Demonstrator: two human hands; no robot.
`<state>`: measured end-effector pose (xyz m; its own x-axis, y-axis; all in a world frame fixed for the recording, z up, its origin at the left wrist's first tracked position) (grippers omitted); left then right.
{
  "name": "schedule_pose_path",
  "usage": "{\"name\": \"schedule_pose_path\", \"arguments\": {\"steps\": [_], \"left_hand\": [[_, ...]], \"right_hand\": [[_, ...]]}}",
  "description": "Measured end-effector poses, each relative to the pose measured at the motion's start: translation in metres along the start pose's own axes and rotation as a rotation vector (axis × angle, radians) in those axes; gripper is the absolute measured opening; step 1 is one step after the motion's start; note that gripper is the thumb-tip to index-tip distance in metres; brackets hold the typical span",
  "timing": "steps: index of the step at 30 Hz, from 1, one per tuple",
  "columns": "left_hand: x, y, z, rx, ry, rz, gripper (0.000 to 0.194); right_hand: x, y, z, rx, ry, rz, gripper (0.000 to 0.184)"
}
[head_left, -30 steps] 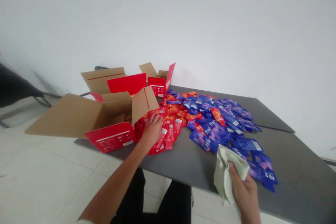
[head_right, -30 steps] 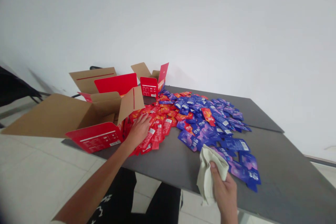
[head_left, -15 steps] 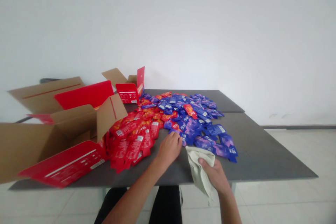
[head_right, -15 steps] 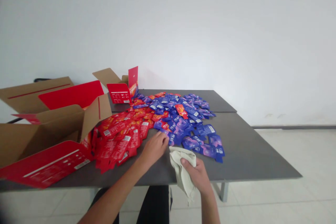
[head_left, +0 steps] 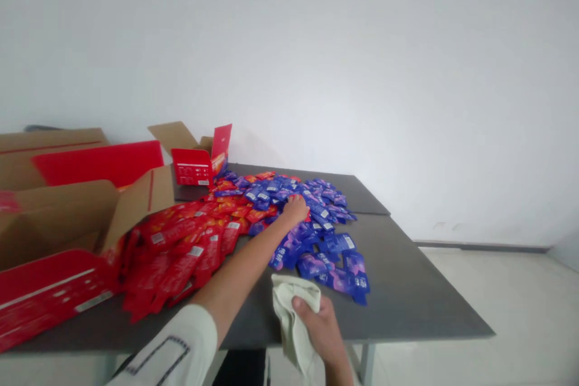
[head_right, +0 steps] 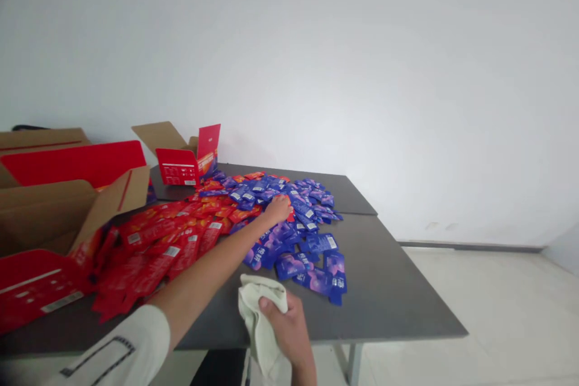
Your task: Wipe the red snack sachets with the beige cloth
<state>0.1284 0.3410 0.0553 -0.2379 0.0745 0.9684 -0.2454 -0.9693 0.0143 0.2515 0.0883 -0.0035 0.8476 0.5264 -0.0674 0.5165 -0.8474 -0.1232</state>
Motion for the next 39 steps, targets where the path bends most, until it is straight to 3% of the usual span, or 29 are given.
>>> {"name": "schedule_pose_path", "arguments": {"steps": [5,10,15,19,24,28,31,35,39], "left_hand": [[0.0,-0.024,-0.017,0.169,-0.025,0.017,0.045],[0.008,-0.051,-0.034,0.196,-0.057,-0.075,0.044],[0.01,-0.067,-0.041,0.225,-0.062,-0.117,0.043],[0.019,-0.068,-0.041,0.143,-0.017,-0.099,0.039],[0.052,-0.048,-0.032,-0.066,0.041,0.069,0.036],[0.083,-0.006,-0.024,-0.215,0.071,0.234,0.034],[0.089,0.052,-0.018,-0.305,0.078,0.302,0.039],[0.068,0.159,-0.009,-0.478,0.046,0.386,0.038],[0.024,0.248,-0.012,-0.48,0.019,0.271,0.032]], "right_hand": [[0.001,-0.003,0.012,0.036,-0.047,-0.045,0.05],[-0.001,-0.005,0.022,0.028,-0.125,-0.012,0.056],[-0.005,-0.006,0.01,-0.015,-0.248,-0.052,0.054],[-0.003,-0.007,0.001,-0.044,-0.288,-0.077,0.052],[0.001,-0.006,0.001,-0.046,-0.185,-0.105,0.048],[0.006,-0.004,0.006,-0.064,-0.108,-0.074,0.047],[0.007,-0.001,0.01,-0.096,-0.109,-0.071,0.046],[0.008,0.001,0.011,-0.096,-0.033,-0.077,0.042],[0.01,0.004,0.013,-0.097,0.08,-0.086,0.036]]}}
Point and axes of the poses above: each hand's wrist, its own y-axis away from the middle knuckle, its own x-axis out of the back of the hand, z = x × y, the point moved 2 cm from there along -y, towards the middle knuckle, and after that the axes turned 13 degrees about -z, right-handed, at the moved point
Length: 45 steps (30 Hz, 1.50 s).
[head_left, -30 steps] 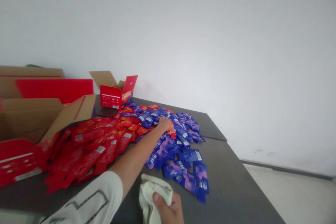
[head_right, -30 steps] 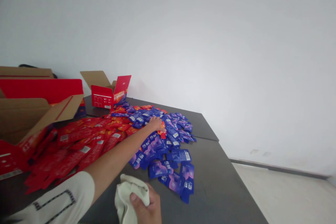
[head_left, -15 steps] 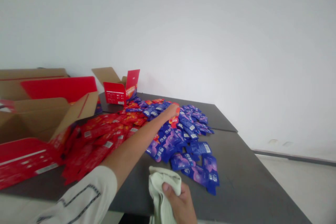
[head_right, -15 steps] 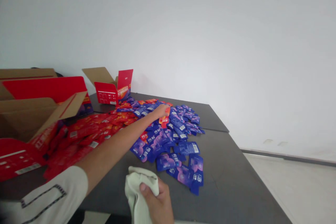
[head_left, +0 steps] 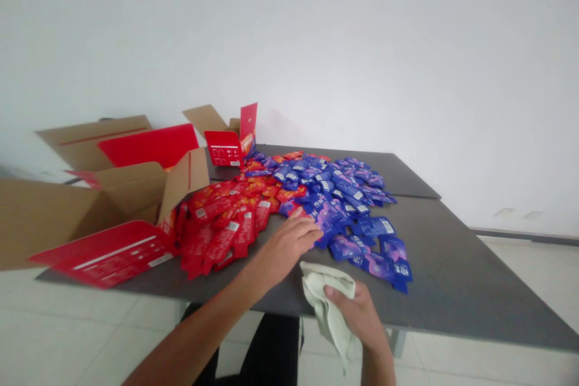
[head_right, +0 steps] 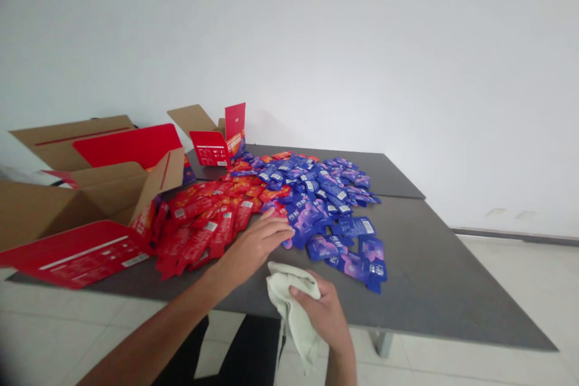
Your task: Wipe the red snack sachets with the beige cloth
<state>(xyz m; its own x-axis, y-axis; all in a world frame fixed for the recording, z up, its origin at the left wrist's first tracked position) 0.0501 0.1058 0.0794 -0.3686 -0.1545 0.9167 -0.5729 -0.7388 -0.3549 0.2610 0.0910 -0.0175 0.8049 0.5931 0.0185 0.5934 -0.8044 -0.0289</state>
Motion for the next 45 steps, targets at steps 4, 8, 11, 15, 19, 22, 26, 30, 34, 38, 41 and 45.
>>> {"name": "schedule_pose_path", "arguments": {"steps": [4,8,11,15,19,22,26,30,34,38,41,45], "left_hand": [[-0.033,0.055,0.002,0.036,-0.043,-0.073,0.035],[-0.061,0.086,-0.007,0.079,-0.104,-0.14,0.038],[-0.067,0.102,-0.005,0.16,-0.139,-0.181,0.042],[-0.06,0.115,0.003,0.293,-0.166,-0.137,0.048],[-0.056,0.119,0.008,0.3,-0.144,-0.085,0.042],[-0.058,0.115,0.009,0.251,-0.129,-0.103,0.04],[-0.057,0.106,0.009,0.274,-0.072,-0.127,0.041],[-0.054,0.105,0.006,0.283,-0.011,-0.117,0.037],[-0.051,0.12,0.003,0.253,0.004,-0.101,0.03],[-0.048,0.143,0.004,0.246,-0.021,-0.057,0.035],[-0.048,0.155,0.006,0.242,-0.029,-0.011,0.036],[-0.05,0.158,0.006,0.208,-0.041,0.048,0.032]], "right_hand": [[0.001,0.003,0.003,-0.009,0.057,0.002,0.033],[0.0,0.005,0.0,-0.032,0.021,0.035,0.038],[-0.003,0.005,-0.003,-0.046,-0.016,0.045,0.045],[-0.002,0.005,0.001,-0.051,-0.041,0.085,0.044],[-0.002,0.005,0.003,-0.053,-0.044,0.105,0.042],[-0.004,0.003,-0.001,-0.041,-0.054,0.123,0.043],[-0.005,0.002,-0.005,-0.027,-0.038,0.144,0.044],[-0.006,0.002,-0.006,-0.04,-0.032,0.169,0.046],[-0.005,0.001,-0.004,-0.071,0.014,0.239,0.047],[-0.009,-0.01,-0.015,-0.064,0.053,0.399,0.046],[-0.019,-0.031,-0.039,0.017,0.169,0.482,0.044],[-0.049,-0.067,-0.066,0.263,0.553,0.18,0.028]]}}
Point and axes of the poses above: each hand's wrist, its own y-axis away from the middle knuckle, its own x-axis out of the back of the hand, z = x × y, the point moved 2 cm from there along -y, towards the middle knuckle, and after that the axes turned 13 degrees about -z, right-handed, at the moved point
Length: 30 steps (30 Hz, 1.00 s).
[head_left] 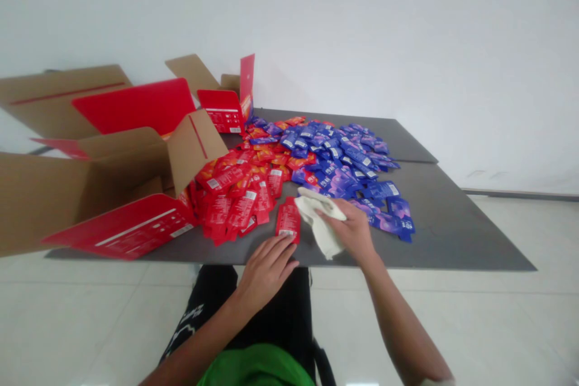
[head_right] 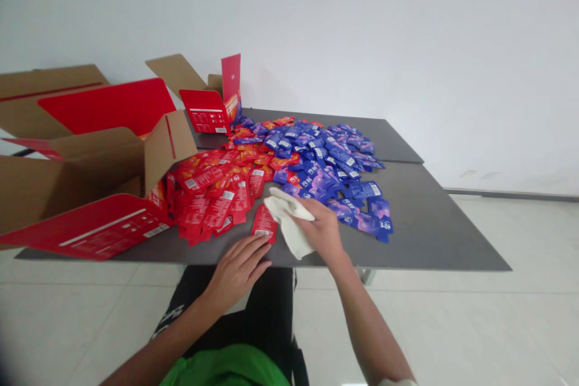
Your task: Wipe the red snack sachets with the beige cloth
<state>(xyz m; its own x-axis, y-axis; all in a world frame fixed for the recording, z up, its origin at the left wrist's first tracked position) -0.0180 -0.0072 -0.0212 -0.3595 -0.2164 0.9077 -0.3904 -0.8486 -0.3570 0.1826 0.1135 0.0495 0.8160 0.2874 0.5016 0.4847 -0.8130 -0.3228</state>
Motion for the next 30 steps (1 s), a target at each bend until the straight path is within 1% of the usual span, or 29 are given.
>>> {"name": "schedule_pose_path", "arguments": {"steps": [2,4,5,6,8,11,14,17,20,22,24,27,29,30], "left_hand": [[-0.003,0.0,0.0,0.01,0.0,0.001,0.032],[-0.006,0.001,-0.001,0.044,0.006,-0.017,0.036],[-0.008,0.002,-0.001,0.06,0.011,-0.027,0.038],[-0.009,0.002,0.0,0.068,0.016,-0.034,0.039],[-0.012,0.004,0.001,0.061,0.02,-0.038,0.039],[-0.014,0.005,0.001,0.056,0.02,-0.019,0.039],[-0.016,0.006,-0.001,0.054,0.024,0.004,0.038],[-0.016,0.006,-0.002,0.03,0.021,0.03,0.037],[-0.016,0.006,-0.002,0.047,0.02,0.024,0.031],[-0.016,0.006,-0.002,0.061,0.025,0.02,0.029],[-0.015,0.006,-0.003,0.048,0.031,0.039,0.032],[-0.015,0.006,-0.004,0.018,0.043,0.062,0.037],[-0.014,0.005,-0.005,0.021,0.053,0.064,0.036],[-0.014,0.005,-0.006,0.023,0.06,0.065,0.036]], "right_hand": [[-0.021,-0.01,-0.005,0.175,0.157,-0.256,0.028],[-0.042,-0.016,0.0,0.246,0.285,-0.471,0.035],[-0.05,-0.018,0.005,0.254,0.33,-0.535,0.037],[-0.056,-0.022,0.011,0.255,0.366,-0.569,0.038],[-0.061,-0.033,0.023,0.232,0.433,-0.567,0.038],[-0.054,-0.056,0.036,0.139,0.572,-0.519,0.039],[-0.044,-0.067,0.032,0.093,0.65,-0.502,0.04],[-0.042,-0.051,0.015,0.152,0.602,-0.509,0.044],[-0.05,-0.025,0.002,0.23,0.487,-0.616,0.041],[-0.057,-0.019,0.003,0.238,0.447,-0.686,0.039],[-0.058,-0.028,0.012,0.206,0.462,-0.685,0.039],[-0.051,-0.058,0.027,0.088,0.59,-0.622,0.039],[-0.044,-0.073,0.03,0.005,0.682,-0.584,0.038],[-0.041,-0.076,0.027,-0.007,0.7,-0.565,0.038]]}}
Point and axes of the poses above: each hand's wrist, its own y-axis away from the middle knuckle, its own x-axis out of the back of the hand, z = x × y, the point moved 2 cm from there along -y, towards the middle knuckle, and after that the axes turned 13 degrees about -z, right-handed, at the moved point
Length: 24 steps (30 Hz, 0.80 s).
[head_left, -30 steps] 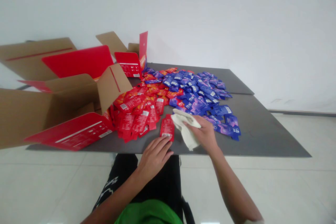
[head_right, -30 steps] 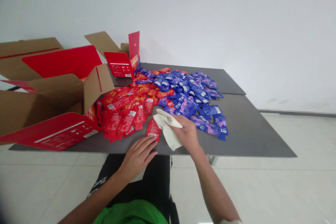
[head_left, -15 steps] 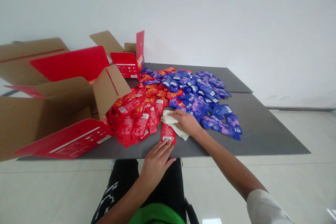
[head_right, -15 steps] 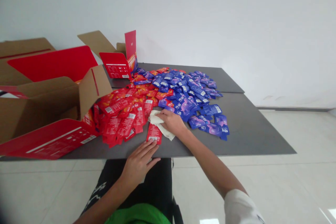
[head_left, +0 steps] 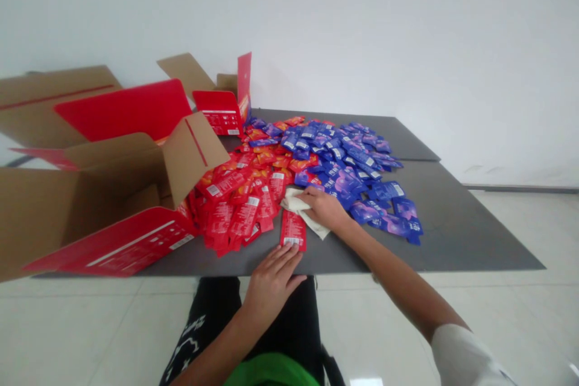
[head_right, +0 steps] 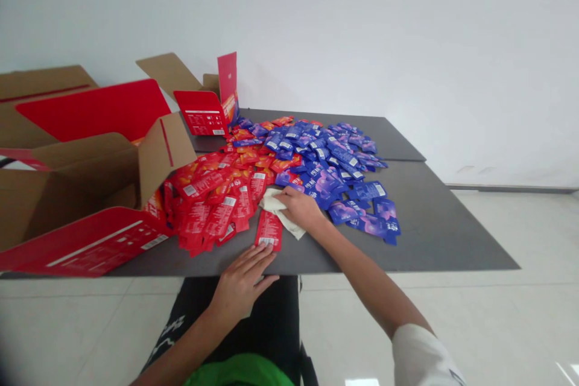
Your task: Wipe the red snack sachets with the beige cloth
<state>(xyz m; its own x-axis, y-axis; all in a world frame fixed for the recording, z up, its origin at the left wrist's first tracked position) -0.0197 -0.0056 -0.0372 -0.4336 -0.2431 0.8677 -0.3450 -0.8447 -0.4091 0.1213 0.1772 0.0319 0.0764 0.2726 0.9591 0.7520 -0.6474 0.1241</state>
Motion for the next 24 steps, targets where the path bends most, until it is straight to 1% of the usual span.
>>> {"name": "schedule_pose_path", "arguments": {"steps": [2,4,6,8,9,11,14,16,18,20,22,24], "left_hand": [[0.001,0.0,0.0,-0.003,0.015,0.01,0.036],[0.001,0.0,0.001,0.001,0.033,0.006,0.034],[0.001,0.0,0.001,0.032,0.05,-0.02,0.029],[0.001,0.0,0.0,0.051,0.06,-0.033,0.028],[0.001,0.001,0.0,0.044,0.062,-0.028,0.029],[0.0,0.001,0.0,0.013,0.06,-0.004,0.033],[-0.002,0.001,-0.002,-0.003,0.058,0.002,0.035],[-0.002,0.001,-0.002,0.003,0.059,0.001,0.035],[0.0,0.0,-0.001,0.004,0.062,0.006,0.035],[0.003,0.0,0.001,0.008,0.071,-0.004,0.035],[0.005,0.0,0.002,0.039,0.077,-0.028,0.03],[0.006,0.0,0.002,0.075,0.075,-0.044,0.024]], "right_hand": [[0.004,0.009,-0.008,0.031,-0.015,0.042,0.041],[0.0,0.025,-0.022,0.137,-0.063,0.049,0.043],[-0.01,0.038,-0.035,0.242,-0.113,-0.008,0.042],[-0.019,0.041,-0.039,0.293,-0.149,-0.062,0.039],[-0.021,0.037,-0.037,0.285,-0.155,-0.071,0.039],[-0.02,0.022,-0.027,0.217,-0.133,-0.064,0.039],[-0.009,0.0,-0.008,0.073,-0.042,-0.041,0.038],[-0.001,-0.002,-0.004,0.025,-0.006,-0.008,0.038],[0.002,0.01,-0.011,0.044,-0.013,0.046,0.041],[-0.001,0.031,-0.025,0.116,-0.055,0.079,0.044],[-0.009,0.049,-0.04,0.199,-0.099,0.04,0.041],[-0.019,0.057,-0.048,0.233,-0.125,-0.034,0.037]]}}
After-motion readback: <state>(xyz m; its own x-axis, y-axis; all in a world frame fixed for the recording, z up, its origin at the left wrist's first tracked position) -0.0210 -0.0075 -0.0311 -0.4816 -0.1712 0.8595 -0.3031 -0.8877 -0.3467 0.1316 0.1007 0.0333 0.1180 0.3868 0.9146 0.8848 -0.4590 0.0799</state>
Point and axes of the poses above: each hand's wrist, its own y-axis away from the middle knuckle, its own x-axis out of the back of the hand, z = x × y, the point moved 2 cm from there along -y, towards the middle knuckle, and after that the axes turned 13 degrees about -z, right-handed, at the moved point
